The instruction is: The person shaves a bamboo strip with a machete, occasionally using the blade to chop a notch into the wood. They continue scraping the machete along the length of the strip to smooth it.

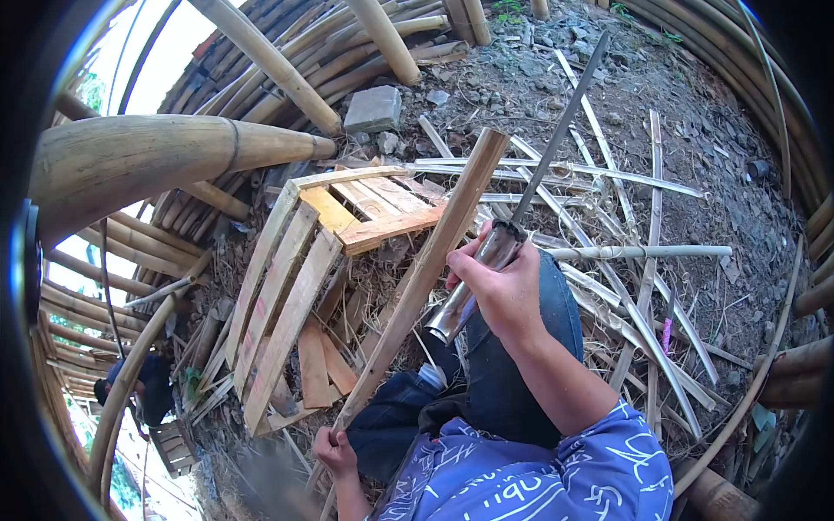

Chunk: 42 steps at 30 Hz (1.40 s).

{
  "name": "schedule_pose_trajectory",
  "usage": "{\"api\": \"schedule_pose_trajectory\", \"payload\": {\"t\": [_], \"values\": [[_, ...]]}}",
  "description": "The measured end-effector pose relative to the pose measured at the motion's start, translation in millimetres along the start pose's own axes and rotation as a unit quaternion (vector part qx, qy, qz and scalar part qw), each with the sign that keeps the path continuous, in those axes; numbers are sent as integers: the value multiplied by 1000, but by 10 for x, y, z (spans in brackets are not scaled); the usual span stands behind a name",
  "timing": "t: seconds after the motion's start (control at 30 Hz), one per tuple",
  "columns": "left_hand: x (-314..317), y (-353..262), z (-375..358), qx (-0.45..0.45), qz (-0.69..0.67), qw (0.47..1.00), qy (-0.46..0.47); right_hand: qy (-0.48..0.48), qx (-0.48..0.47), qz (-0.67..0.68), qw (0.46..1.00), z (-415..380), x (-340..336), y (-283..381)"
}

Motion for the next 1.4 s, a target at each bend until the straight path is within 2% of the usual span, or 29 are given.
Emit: {"api": "schedule_pose_trajectory", "payload": {"t": [0.07, 0.2, 0.3, 0.4, 0.47, 0.63, 0.8, 1.03, 1.1, 1.13, 1.27, 1.33, 1.37, 1.4], "values": [[-31, 0, 4, 3, -11, 1000, -27, 1, 1, 4, 1000, -7, 10, 10], [53, 144, -102, -15, -14, 1000, -15, 7, 3, -17, 1000, -1, -40, 16], [30, 202, -91, 8, 3, 1000, -21, 10, 10, -21, 1000, -2, -35, 11], [-18, 363, -58, -26, 41, 998, -29, -2, 3, 11, 1000, 14, -43, 35], [-68, 526, -58, -95, 56, 993, -47, -16, 1, 34, 999, 24, -51, 32], [-164, 664, -96, -102, 61, 991, -66, -35, 0, 137, 990, 69, -98, 48], [-105, 465, -43, -58, 35, 996, -56, -17, 11, 112, 993, 106, -150, 48], [-66, 50, 199, -47, -9, 998, -28, 29, -6, -23, 999, 0, -9, 63], [-3, -66, 317, -78, -17, 995, 53, 53, -9, -102, 993, -56, 33, 88], [-18, -244, 414, -86, -22, 994, 64, 59, -12, -104, 993, -79, 16, 94], [-17, -712, 725, -35, -38, 997, 56, 19, -80, -195, 977, -205, -175, 490], [-22, -915, 856, -48, -47, 994, 88, -17, -151, -297, 943, -195, -376, 706], [-1, -1006, 910, -56, -50, 990, 119, -48, -201, -352, 913, -200, -463, 801], [12, -1125, 964, -40, -64, 989, 124, -66, -227, -454, 859, -217, -519, 918]]}}
Point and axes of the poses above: each hand's wrist, its own z-axis towards the middle knuckle, its own x-axis out of the palm, y = z × x, the point moved 5 cm from there along z, towards the middle knuckle, and after that the axes turned 3 degrees about -y, right-handed, at the moved point
